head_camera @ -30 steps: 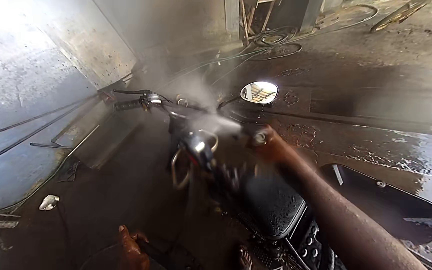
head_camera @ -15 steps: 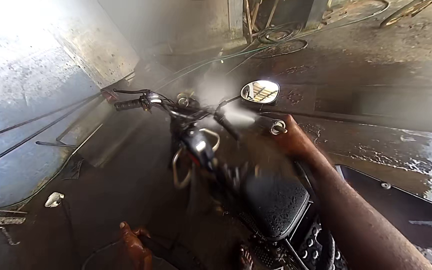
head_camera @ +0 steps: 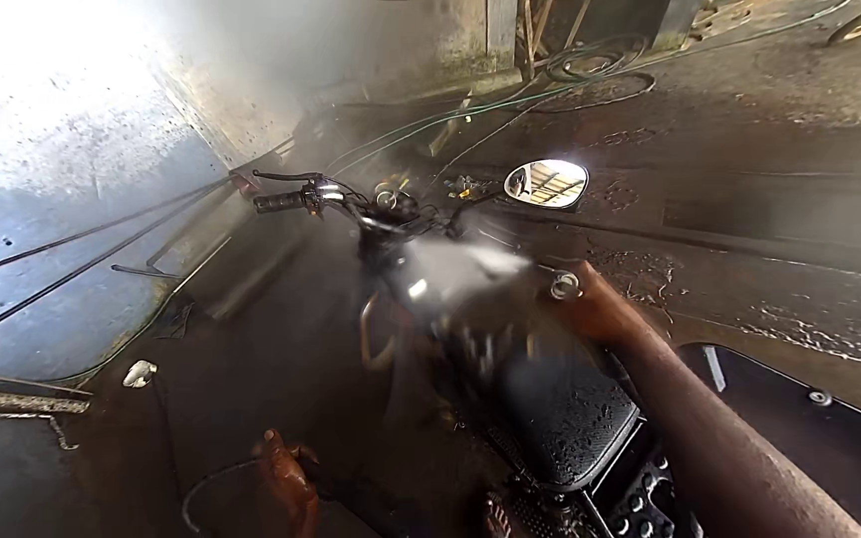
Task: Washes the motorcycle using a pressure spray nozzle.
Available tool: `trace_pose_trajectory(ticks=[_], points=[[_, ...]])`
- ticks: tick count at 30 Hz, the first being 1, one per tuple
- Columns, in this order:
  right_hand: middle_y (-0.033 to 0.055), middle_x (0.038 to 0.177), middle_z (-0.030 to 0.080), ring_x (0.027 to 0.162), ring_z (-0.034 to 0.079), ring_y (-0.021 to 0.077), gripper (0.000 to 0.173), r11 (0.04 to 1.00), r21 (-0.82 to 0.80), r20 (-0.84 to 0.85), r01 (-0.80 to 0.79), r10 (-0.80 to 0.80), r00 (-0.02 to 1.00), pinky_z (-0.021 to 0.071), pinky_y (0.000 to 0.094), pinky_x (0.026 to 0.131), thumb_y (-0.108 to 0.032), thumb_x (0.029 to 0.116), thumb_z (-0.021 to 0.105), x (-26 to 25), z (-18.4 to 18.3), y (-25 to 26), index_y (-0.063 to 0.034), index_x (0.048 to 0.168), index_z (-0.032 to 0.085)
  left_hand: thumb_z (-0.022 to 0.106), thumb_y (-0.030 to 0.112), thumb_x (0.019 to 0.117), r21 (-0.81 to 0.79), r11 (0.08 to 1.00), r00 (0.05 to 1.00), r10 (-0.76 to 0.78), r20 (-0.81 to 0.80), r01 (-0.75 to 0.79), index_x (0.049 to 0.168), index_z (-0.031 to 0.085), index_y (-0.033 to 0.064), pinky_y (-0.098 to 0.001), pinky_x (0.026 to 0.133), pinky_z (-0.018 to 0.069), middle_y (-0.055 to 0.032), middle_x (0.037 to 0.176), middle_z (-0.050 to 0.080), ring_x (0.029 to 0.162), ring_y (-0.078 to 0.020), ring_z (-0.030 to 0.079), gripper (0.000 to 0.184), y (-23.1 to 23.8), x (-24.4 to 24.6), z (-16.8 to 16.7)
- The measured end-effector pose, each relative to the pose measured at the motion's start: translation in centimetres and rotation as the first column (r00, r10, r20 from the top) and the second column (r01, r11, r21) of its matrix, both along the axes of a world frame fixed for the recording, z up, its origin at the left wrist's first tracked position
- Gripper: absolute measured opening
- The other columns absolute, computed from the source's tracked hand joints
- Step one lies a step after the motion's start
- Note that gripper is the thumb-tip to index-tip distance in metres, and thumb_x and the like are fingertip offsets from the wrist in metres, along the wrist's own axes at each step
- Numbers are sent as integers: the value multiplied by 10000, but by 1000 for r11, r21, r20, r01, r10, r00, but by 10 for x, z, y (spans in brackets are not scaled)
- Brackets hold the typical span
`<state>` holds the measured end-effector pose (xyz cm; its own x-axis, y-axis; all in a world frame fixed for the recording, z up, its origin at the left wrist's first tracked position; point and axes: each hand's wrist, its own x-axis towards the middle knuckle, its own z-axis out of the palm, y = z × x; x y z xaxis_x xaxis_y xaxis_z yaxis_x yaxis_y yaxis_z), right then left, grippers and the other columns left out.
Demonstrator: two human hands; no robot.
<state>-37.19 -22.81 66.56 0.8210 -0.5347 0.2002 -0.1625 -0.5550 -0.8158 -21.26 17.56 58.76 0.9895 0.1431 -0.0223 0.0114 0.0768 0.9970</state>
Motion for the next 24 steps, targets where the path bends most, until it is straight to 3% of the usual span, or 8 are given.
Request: trace_pose_trajectory(ticks=[6, 8, 10, 13, 17, 21, 24], points=[[191, 1094, 725, 987, 710, 339, 381, 995, -92, 51, 46, -42, 998, 546, 617, 868, -47, 900, 692, 46, 24, 16, -57, 1281, 679, 156, 300, 1138, -1, 1000, 1000, 27, -12, -27, 691, 404, 131, -188, 363, 395, 44, 402, 409, 314, -50, 412, 538, 19, 23, -1], [187, 1029, 717, 934, 704, 349, 349, 991, -127, 71, 33, -24, 997, 554, 620, 817, -123, 874, 708, 57, 19, 38, -38, 1212, 685, 127, 298, 1133, 63, 998, 998, -13, -61, 16, 559, 389, 151, -196, 380, 384, 40, 402, 438, 333, -51, 429, 648, 27, 36, -5], [231, 1034, 701, 939, 688, 390, 398, 995, -93, 11, 30, -29, 1000, 530, 624, 813, -127, 859, 771, 62, 18, 68, -2, 1222, 669, 171, 245, 1137, 83, 996, 997, 23, -73, -17, 531, 384, 141, -199, 376, 385, 35, 401, 430, 331, -52, 423, 650, 31, 44, -13], [225, 1117, 693, 977, 685, 372, 581, 998, -43, -27, 43, -44, 999, 541, 605, 848, -205, 835, 826, 79, -6, 88, -22, 1343, 610, 244, 228, 1132, 138, 989, 998, 60, -36, -54, 698, 423, 117, -190, 391, 401, 64, 420, 384, 334, -38, 398, 482, 43, 57, -31], [224, 1117, 700, 951, 696, 382, 500, 999, -1, -57, 41, -41, 998, 550, 618, 835, -176, 894, 793, 104, -11, 99, -42, 1345, 623, 266, 224, 1132, 178, 980, 995, 94, -46, -84, 730, 429, 117, -189, 387, 402, 75, 417, 371, 331, -31, 392, 446, 47, 73, -28], [198, 981, 711, 799, 698, 365, 422, 1000, -24, -25, 17, -17, 1000, 557, 606, 706, -174, 918, 749, 124, -9, 106, -49, 1305, 637, 260, 228, 1134, 155, 986, 996, 77, -56, -67, 759, 433, 109, -186, 384, 398, 73, 423, 374, 332, -34, 399, 430, 57, 92, -28], [196, 1013, 712, 834, 700, 365, 453, 999, -15, -44, 29, -30, 999, 557, 611, 733, -198, 923, 754, 130, -4, 112, -64, 1337, 627, 256, 213, 1131, 122, 990, 996, 73, -55, -66, 755, 429, 108, -175, 367, 381, 73, 407, 370, 318, -27, 391, 427, 58, 101, -30]])
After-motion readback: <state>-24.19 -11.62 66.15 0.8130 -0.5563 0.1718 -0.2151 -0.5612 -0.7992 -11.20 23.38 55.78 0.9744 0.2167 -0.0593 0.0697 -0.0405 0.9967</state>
